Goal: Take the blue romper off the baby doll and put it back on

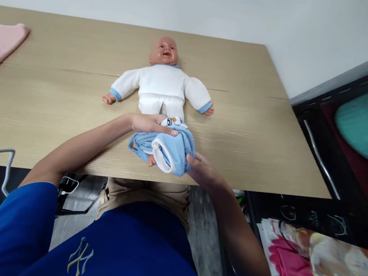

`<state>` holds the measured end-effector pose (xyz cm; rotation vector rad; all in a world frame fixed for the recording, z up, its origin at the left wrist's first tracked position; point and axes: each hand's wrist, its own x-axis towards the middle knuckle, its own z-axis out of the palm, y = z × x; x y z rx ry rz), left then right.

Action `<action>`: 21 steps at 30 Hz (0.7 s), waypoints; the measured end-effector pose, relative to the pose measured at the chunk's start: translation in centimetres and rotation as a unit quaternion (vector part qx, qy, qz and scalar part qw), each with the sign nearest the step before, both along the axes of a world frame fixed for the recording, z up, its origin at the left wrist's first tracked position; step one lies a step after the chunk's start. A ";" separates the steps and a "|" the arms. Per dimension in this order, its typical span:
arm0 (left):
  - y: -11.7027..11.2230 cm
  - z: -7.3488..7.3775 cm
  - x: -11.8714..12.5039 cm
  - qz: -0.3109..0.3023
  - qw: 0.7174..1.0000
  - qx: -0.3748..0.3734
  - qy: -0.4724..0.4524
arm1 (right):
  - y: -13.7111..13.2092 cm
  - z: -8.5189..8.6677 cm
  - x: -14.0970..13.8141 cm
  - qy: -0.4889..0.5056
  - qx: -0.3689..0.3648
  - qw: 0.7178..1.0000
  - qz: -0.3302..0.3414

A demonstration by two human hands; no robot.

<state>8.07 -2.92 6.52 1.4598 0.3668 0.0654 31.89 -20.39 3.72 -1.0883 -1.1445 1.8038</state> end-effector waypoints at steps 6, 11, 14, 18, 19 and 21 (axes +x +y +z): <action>-0.1 1.3 0.1 -0.080 0.997 0.010 0.009 | -0.7 1.3 -0.1 0.013 0.070 0.997 0.017; 0.5 1.5 0.0 -0.109 0.994 0.018 -0.011 | -0.7 1.5 -1.6 0.071 0.089 0.992 -0.055; 0.5 1.6 0.0 -0.083 0.996 0.021 0.007 | -1.3 1.2 -1.8 -0.010 0.120 0.990 -0.070; -0.7 2.9 0.3 -0.090 0.993 0.077 0.012 | -2.1 0.8 -2.2 -0.140 0.150 0.951 -0.231; -1.2 3.3 0.4 -0.079 0.991 0.104 0.016 | -2.3 0.7 -2.4 -0.160 0.162 0.934 -0.276; -2.5 4.0 0.8 -0.035 0.984 0.171 0.034 | -2.6 0.4 -2.6 -0.201 0.182 0.905 -0.328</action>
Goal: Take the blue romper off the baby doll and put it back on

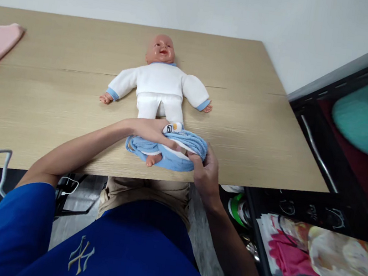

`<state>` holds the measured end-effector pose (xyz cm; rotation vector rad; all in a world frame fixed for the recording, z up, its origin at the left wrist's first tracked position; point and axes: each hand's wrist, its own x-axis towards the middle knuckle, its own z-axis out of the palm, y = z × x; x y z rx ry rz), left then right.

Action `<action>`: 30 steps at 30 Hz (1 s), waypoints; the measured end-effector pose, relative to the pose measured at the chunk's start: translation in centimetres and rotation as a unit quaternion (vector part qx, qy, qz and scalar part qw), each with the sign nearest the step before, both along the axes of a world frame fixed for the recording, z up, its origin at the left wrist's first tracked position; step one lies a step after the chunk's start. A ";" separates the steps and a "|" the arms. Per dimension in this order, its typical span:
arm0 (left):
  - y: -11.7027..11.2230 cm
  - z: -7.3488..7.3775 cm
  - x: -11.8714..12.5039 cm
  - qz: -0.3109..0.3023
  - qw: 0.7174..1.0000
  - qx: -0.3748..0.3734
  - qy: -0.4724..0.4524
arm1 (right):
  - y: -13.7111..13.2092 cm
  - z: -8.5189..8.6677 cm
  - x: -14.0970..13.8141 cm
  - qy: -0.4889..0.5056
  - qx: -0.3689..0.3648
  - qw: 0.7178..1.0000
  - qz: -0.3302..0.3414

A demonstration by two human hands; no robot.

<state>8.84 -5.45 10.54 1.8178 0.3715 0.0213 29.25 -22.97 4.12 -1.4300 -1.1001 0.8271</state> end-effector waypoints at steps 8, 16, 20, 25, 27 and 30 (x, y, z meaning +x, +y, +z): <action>-3.3 -0.1 1.0 0.071 0.901 0.380 0.195 | -1.7 -1.2 -0.4 -0.127 -0.056 0.990 -0.009; -3.9 0.1 0.9 0.026 0.888 0.382 0.256 | -1.9 -2.9 0.0 -0.197 -0.105 0.973 -0.054; -3.0 -0.8 0.8 0.043 0.933 0.291 0.206 | -1.4 -4.0 0.4 -0.069 -0.117 0.990 -0.032; -1.2 -2.9 0.2 0.097 0.975 0.183 0.078 | -0.3 -5.5 0.4 0.055 -0.081 0.994 -0.039; -0.6 -3.5 0.0 0.112 0.979 0.169 0.035 | 0.1 -6.0 0.2 0.071 -0.065 0.995 -0.038; 0.0 -3.5 -0.3 0.118 0.980 0.162 0.008 | 0.2 -6.3 -0.2 0.084 -0.046 0.995 -0.031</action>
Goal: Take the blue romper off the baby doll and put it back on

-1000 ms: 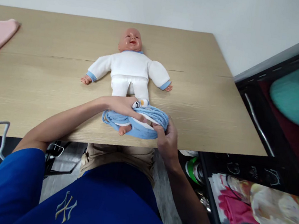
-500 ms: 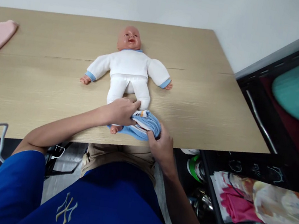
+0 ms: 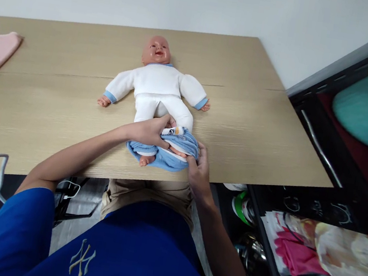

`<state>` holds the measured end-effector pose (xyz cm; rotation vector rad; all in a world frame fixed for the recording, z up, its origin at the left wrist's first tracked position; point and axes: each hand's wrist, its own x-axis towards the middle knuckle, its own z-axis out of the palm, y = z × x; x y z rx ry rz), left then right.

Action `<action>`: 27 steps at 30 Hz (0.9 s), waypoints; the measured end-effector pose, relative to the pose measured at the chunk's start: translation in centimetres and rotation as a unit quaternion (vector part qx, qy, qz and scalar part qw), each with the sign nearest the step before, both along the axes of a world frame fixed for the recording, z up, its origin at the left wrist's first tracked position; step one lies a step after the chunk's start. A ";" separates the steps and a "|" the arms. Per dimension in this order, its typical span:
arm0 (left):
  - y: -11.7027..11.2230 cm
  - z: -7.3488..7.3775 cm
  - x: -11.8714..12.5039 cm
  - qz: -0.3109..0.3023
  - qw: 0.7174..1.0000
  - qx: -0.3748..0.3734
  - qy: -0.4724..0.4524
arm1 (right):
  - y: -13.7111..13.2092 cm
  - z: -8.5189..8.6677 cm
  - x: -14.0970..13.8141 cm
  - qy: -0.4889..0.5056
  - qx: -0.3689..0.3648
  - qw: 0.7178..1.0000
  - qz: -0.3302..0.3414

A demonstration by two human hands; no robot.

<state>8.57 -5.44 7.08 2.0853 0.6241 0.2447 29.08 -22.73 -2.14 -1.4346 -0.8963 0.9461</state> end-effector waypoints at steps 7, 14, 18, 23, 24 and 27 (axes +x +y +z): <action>0.7 2.0 -0.2 -0.066 0.996 -0.062 -0.007 | 0.0 1.2 -0.3 -0.023 0.085 0.995 0.053; 1.5 2.3 -0.4 -0.139 0.988 -0.060 -0.030 | 1.9 1.7 1.3 -0.077 0.133 0.987 0.055; 1.7 3.1 -0.9 -0.148 0.989 -0.023 0.003 | 3.0 2.4 2.4 -0.142 0.121 0.979 0.082; 1.5 4.1 -1.1 -0.123 0.991 0.033 0.029 | 4.6 3.0 4.3 -0.135 0.078 0.972 0.176; 1.5 4.1 -1.1 -0.117 0.991 0.049 0.030 | 4.9 3.2 4.6 -0.131 0.073 0.970 0.189; 1.4 3.6 -1.0 -0.087 0.990 0.111 0.026 | 5.5 3.7 5.1 -0.162 0.103 0.966 0.175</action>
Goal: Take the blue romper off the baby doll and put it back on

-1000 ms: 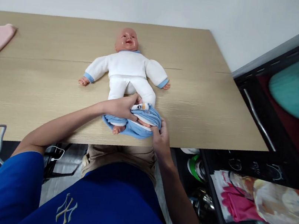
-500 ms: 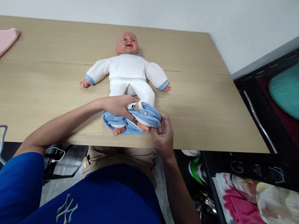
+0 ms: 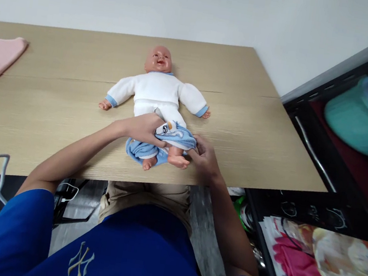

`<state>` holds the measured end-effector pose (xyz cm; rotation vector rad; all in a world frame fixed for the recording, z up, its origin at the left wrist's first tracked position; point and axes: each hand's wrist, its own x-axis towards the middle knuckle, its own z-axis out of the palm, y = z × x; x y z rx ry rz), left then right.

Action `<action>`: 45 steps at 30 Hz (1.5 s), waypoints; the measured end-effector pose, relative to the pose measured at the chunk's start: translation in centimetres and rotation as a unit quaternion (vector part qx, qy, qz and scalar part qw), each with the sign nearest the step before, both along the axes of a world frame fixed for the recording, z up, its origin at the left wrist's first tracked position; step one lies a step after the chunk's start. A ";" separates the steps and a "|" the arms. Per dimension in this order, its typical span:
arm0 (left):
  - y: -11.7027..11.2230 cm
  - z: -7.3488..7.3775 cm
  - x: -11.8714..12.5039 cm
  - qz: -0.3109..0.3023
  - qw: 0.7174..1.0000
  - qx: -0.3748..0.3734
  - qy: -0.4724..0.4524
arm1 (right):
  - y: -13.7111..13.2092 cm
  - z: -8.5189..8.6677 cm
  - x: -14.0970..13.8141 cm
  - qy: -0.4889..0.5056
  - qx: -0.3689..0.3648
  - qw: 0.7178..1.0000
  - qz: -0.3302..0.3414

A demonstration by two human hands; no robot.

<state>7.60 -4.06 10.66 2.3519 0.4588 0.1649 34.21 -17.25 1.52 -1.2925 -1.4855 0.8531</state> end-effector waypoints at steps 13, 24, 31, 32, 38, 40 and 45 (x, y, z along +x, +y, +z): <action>-3.6 -1.8 1.4 0.179 0.978 0.092 -0.048 | 0.3 -0.3 0.3 -0.009 -0.005 1.000 -0.024; -5.7 -0.2 -3.5 0.211 0.976 0.040 -0.034 | 2.2 2.5 1.9 -0.018 -0.028 0.995 0.098; -7.2 -1.2 -7.1 0.295 0.955 -0.032 -0.015 | 7.4 2.3 1.9 0.107 -0.123 0.972 0.170; -7.4 -1.4 -7.4 0.290 0.956 -0.040 -0.024 | 8.1 2.2 1.8 0.098 -0.118 0.973 0.174; -7.8 -4.3 -8.0 0.314 0.939 0.012 -0.137 | 10.7 0.4 0.6 0.076 0.018 0.986 0.150; -7.3 -6.0 -7.7 0.339 0.923 0.018 -0.183 | 10.8 -0.6 0.1 0.074 0.042 0.988 0.126; -4.3 -9.4 -7.0 0.402 0.886 -0.036 -0.230 | 11.1 -2.4 -1.2 0.025 0.073 0.996 0.047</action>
